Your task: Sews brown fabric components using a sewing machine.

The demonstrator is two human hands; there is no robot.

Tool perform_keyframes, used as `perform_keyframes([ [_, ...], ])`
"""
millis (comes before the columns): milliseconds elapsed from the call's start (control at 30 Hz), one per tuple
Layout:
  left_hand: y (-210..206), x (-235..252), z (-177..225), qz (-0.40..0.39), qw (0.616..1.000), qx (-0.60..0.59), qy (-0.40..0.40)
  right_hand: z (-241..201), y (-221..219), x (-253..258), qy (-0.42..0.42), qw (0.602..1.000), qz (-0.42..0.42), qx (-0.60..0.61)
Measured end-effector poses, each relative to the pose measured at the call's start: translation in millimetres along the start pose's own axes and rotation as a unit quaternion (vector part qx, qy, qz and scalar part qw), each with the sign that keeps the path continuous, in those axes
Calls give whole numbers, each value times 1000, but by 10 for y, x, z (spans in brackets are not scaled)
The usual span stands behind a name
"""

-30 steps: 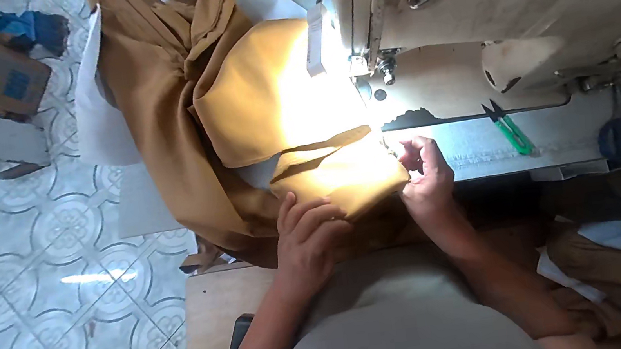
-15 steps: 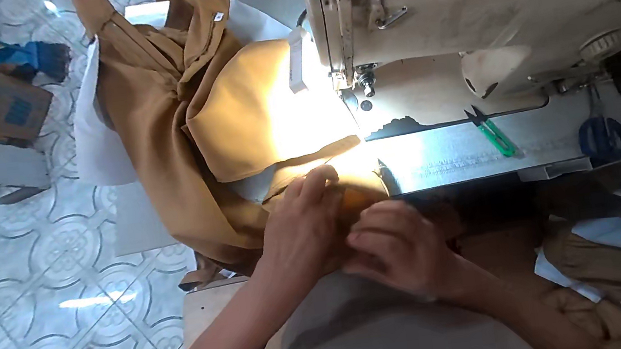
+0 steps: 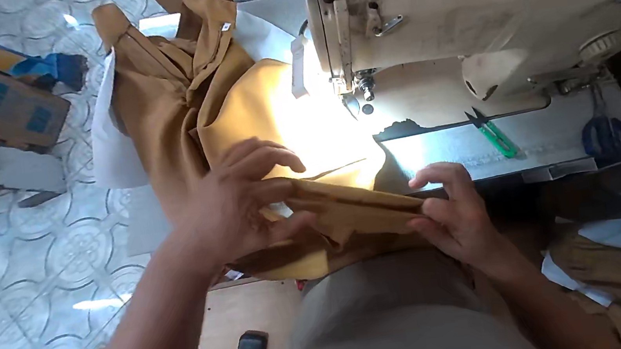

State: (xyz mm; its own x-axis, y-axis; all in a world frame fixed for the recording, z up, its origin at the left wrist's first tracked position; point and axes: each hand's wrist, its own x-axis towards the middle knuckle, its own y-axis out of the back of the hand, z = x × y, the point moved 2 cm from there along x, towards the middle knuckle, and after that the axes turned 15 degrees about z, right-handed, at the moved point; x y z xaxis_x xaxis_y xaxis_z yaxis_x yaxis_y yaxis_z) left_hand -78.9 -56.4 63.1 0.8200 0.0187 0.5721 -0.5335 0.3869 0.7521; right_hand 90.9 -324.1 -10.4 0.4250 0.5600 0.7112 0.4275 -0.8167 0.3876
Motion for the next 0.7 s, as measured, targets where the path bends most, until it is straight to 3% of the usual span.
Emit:
perform_keyframes([
  [100,-313,-42,-66,56,983,-154,83,91,6,-20,-49,997,21,47],
  [200,-563,-97,-118,87,957,-225,162,138,-19,-50,-87,993,32,77],
  [433,-684,-118,-35,116,926,-245,263,164,-124,-136,-153,979,39,128],
  [567,-661,-92,47,108,922,-275,251,120,-137,-141,-216,974,7,65],
  [700,-647,43,278,68,954,-232,177,-116,-66,95,-202,978,-37,26],
])
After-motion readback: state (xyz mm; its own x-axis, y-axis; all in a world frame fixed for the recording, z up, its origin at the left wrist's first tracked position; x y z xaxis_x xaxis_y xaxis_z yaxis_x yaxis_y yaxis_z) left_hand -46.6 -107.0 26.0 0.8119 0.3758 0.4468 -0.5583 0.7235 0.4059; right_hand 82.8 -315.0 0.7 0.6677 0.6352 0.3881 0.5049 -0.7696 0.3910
